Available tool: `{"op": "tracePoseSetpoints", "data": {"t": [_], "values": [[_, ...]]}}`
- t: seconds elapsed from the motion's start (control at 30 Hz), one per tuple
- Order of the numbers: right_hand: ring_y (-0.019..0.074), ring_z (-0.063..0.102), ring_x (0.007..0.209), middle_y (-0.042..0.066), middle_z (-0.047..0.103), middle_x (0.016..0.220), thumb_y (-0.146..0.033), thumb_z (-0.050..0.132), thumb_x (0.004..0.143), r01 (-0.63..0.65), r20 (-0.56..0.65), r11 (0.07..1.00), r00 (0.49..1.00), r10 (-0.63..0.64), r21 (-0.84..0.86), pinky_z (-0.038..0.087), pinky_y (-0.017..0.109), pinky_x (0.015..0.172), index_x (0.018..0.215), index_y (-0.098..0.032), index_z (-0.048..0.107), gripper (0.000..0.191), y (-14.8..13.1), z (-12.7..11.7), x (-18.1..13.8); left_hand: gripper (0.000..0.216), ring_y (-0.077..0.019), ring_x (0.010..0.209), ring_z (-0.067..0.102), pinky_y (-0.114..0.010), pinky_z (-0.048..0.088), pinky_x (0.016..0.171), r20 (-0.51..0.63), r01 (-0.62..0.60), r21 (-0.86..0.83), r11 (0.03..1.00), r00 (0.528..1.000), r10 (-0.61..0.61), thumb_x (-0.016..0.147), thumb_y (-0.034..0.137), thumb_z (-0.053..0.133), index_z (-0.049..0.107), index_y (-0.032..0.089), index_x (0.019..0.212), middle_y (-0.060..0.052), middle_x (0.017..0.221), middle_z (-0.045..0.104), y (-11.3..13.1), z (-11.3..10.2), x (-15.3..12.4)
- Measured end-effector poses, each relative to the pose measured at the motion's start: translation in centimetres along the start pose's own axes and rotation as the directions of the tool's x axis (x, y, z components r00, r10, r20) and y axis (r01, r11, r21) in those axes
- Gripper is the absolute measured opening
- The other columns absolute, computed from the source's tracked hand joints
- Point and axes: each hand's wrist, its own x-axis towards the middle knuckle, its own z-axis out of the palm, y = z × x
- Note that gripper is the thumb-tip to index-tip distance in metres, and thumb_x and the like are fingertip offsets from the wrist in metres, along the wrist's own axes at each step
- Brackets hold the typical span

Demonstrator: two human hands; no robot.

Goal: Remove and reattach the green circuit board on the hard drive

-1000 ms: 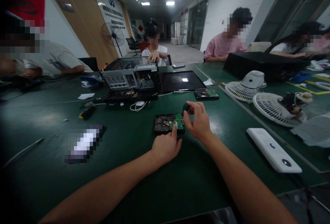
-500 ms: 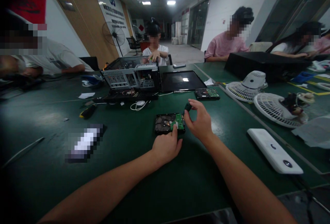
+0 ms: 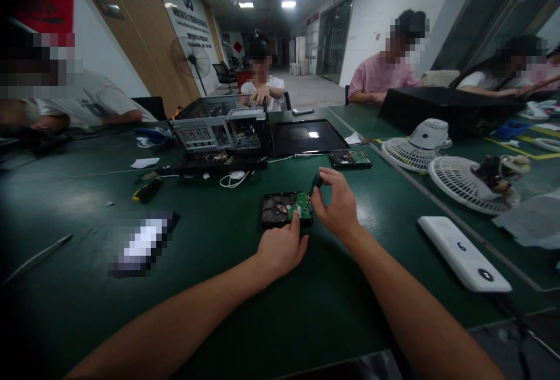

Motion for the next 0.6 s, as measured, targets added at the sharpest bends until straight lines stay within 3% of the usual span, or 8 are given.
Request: {"op": "tracePoseSetpoints", "data": {"t": [0.27, 0.6], "values": [[0.0247, 0.066, 0.095, 0.011, 0.064, 0.116, -0.026, 0.072, 0.089, -0.006, -0.022, 0.998, 1.000, 0.005, -0.058, 0.059, 0.047, 0.084, 0.123, -0.024, 0.056, 0.038, -0.03, -0.14, 0.10, 0.074, -0.0322, 0.086, 0.076, -0.042, 0.057, 0.072, -0.037, -0.017, -0.010, 1.000, 0.999, 0.017, 0.103, 0.042, 0.044, 0.025, 0.001, 0.160, -0.023, 0.111, 0.073, -0.14, 0.24, 0.01], [0.0258, 0.067, 0.102, 0.010, 0.065, 0.117, -0.023, 0.065, 0.090, -0.047, 0.012, 0.999, 0.999, 0.047, -0.010, 0.060, 0.046, 0.086, 0.128, -0.025, 0.053, 0.039, 0.01, -0.07, -0.07, 0.074, -0.0319, 0.088, 0.076, -0.042, 0.056, 0.074, -0.018, -0.002, -0.006, 1.000, 1.000, 0.002, 0.103, 0.043, 0.045, 0.025, 0.002, 0.161, -0.023, 0.112, 0.073, -0.02, 0.10, 0.04]]}}
